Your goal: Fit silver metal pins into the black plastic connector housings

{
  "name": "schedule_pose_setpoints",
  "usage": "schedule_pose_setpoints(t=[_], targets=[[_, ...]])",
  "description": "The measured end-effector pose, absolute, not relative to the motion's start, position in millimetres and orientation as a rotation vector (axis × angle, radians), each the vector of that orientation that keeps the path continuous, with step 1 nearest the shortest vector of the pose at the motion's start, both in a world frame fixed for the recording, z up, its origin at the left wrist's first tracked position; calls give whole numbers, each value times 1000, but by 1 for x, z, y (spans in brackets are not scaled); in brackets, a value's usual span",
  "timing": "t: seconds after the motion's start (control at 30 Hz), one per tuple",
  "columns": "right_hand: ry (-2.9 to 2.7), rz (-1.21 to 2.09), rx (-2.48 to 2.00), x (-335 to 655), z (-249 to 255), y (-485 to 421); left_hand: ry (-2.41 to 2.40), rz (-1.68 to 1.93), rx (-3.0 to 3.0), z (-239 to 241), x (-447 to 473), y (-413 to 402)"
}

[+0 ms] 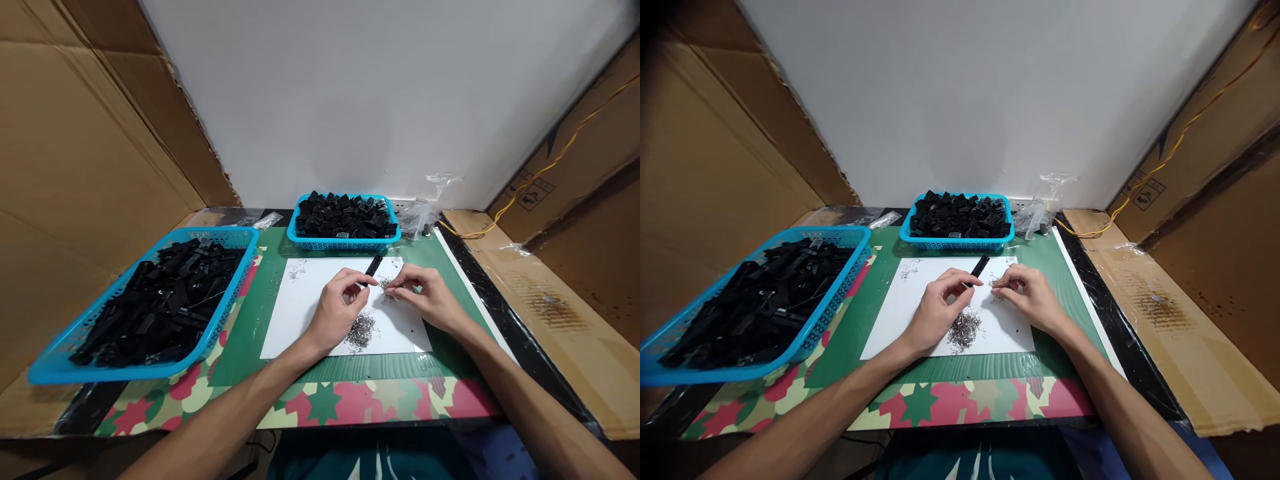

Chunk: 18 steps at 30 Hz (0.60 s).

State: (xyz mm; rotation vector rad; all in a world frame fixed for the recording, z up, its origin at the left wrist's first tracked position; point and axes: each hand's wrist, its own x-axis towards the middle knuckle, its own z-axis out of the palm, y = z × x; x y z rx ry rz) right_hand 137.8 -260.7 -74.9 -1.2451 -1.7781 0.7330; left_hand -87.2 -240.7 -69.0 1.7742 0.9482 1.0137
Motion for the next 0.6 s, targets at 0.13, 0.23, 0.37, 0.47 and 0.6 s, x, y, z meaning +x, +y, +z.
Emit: schedule_pose_setpoints(t=[0.13, 0.23, 0.37, 0.47, 0.6], targets=[[-1579, 781, -1116, 135, -69, -265, 869, 958, 1671, -66, -85, -242], [-1516, 773, -1023, 128, -66, -270, 754, 889, 1513, -64, -83, -244], [-1498, 762, -971, 118, -65, -275, 665, 811, 1363, -66, -82, -245], [-1491, 797, -961, 114, -65, -276, 653, 802, 1341, -69, -84, -245], [-1513, 792, -975, 110, -65, -279, 625, 818, 1310, -70, -85, -244]])
